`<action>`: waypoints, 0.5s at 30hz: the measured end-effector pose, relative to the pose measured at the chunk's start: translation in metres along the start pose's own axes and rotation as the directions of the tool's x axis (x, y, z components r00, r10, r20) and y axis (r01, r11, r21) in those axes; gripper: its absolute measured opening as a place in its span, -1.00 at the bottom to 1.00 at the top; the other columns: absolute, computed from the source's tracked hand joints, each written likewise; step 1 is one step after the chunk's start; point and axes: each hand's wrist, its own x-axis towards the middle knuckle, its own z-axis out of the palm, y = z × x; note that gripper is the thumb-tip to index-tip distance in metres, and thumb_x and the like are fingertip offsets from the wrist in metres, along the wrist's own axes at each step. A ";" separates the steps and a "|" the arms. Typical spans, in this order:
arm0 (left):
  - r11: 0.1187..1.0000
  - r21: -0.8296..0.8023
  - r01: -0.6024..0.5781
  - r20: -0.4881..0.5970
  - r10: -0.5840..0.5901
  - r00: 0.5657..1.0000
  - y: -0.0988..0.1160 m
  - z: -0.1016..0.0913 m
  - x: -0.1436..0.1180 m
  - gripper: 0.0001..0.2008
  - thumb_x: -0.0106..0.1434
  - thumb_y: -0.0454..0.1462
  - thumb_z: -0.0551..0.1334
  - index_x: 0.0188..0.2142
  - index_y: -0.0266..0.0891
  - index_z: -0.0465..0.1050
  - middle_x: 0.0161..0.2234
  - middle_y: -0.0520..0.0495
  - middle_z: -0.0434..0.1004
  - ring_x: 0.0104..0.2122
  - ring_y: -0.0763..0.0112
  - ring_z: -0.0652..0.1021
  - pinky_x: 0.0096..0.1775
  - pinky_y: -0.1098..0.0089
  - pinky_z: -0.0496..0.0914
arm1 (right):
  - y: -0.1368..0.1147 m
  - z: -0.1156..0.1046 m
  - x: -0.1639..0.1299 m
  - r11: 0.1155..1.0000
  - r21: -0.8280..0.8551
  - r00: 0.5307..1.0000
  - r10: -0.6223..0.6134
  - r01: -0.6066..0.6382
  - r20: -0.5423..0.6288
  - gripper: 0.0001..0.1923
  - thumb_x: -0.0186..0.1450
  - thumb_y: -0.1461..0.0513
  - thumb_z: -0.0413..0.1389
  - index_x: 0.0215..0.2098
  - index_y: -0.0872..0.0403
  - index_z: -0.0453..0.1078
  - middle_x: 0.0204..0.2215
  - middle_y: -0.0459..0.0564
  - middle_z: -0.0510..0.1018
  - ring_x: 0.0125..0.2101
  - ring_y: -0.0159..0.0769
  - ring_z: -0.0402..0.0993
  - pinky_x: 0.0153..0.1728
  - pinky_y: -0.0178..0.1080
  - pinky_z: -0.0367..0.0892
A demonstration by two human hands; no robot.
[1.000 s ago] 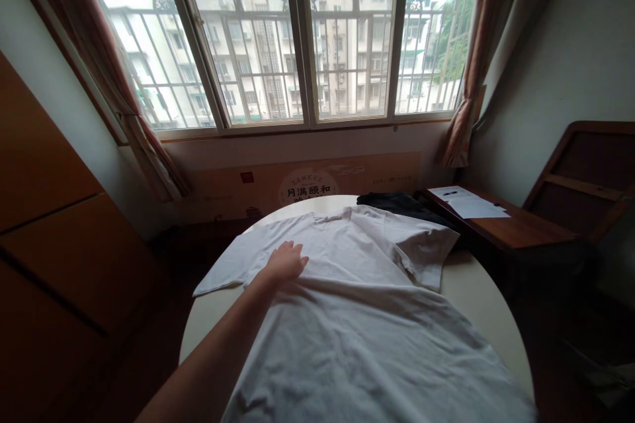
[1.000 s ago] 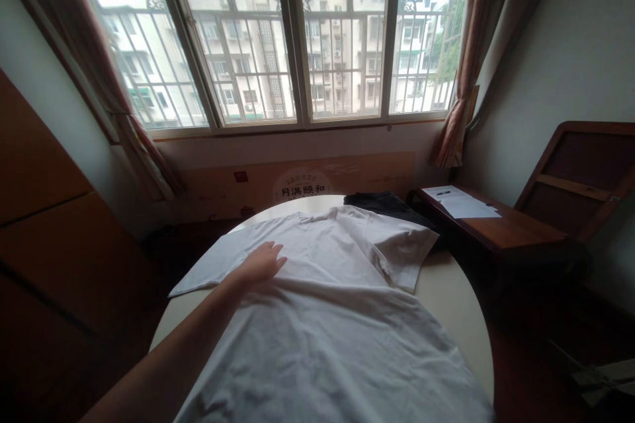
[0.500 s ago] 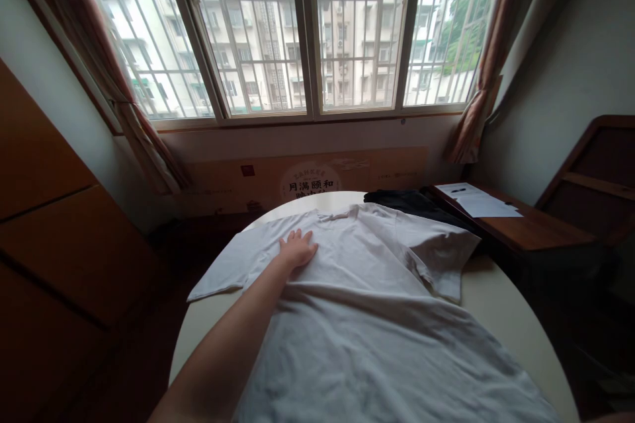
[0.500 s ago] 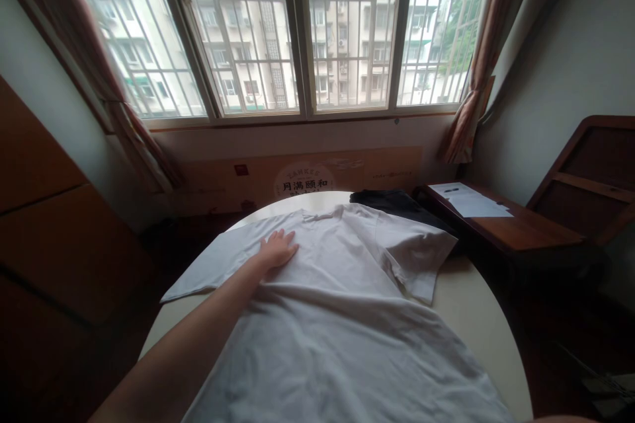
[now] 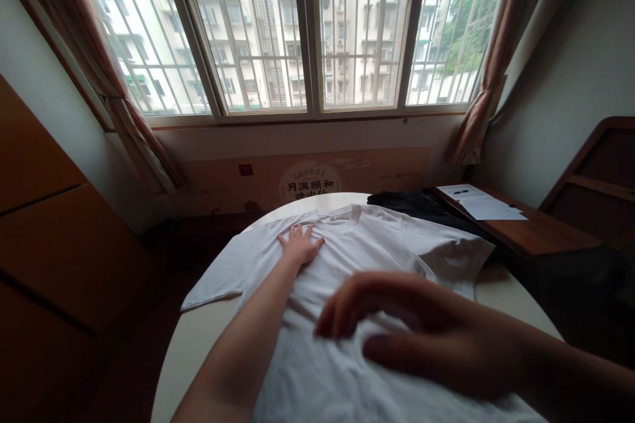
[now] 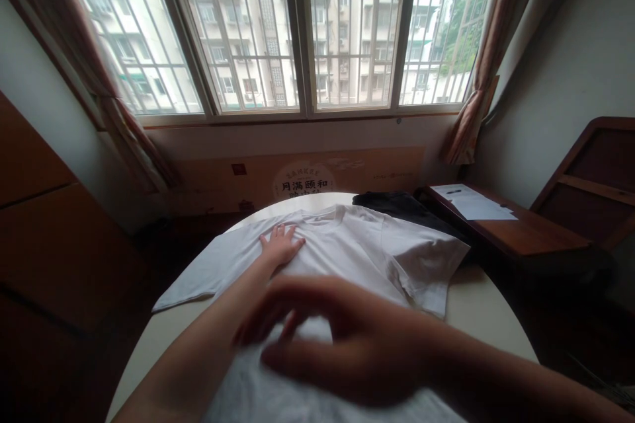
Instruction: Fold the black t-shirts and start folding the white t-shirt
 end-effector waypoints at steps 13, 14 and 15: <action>0.999 0.020 0.043 -0.014 -0.043 0.999 -0.012 -0.001 0.031 -0.19 0.38 0.26 -0.16 0.48 -0.02 -0.06 0.45 -0.14 -0.29 0.42 0.00 -0.18 0.24 -0.39 -0.24 | 0.230 -0.033 0.119 0.263 -0.602 0.588 0.679 -0.754 -0.439 -0.44 0.45 0.01 0.03 0.23 0.24 0.30 0.20 0.29 0.36 0.20 -0.06 0.33 0.21 0.06 0.24; 0.999 0.023 0.045 -0.014 -0.045 0.999 -0.013 -0.002 0.035 -0.19 0.38 0.26 -0.17 0.48 -0.02 -0.07 0.45 -0.14 -0.29 0.42 -0.01 -0.17 0.24 -0.39 -0.24 | 0.239 -0.033 0.122 0.247 -0.604 0.582 0.674 -0.758 -0.455 -0.40 0.46 -0.02 0.00 0.28 0.23 0.26 0.25 0.30 0.30 0.25 -0.04 0.26 0.25 0.07 0.19; 0.999 0.025 0.047 -0.012 -0.047 0.999 -0.013 -0.002 0.038 -0.18 0.38 0.27 -0.18 0.48 -0.03 -0.07 0.45 -0.14 -0.29 0.42 -0.01 -0.17 0.24 -0.39 -0.24 | 0.248 -0.033 0.125 0.236 -0.608 0.582 0.665 -0.758 -0.468 -0.36 0.47 -0.03 -0.03 0.32 0.24 0.20 0.30 0.30 0.23 0.30 -0.03 0.19 0.28 0.07 0.13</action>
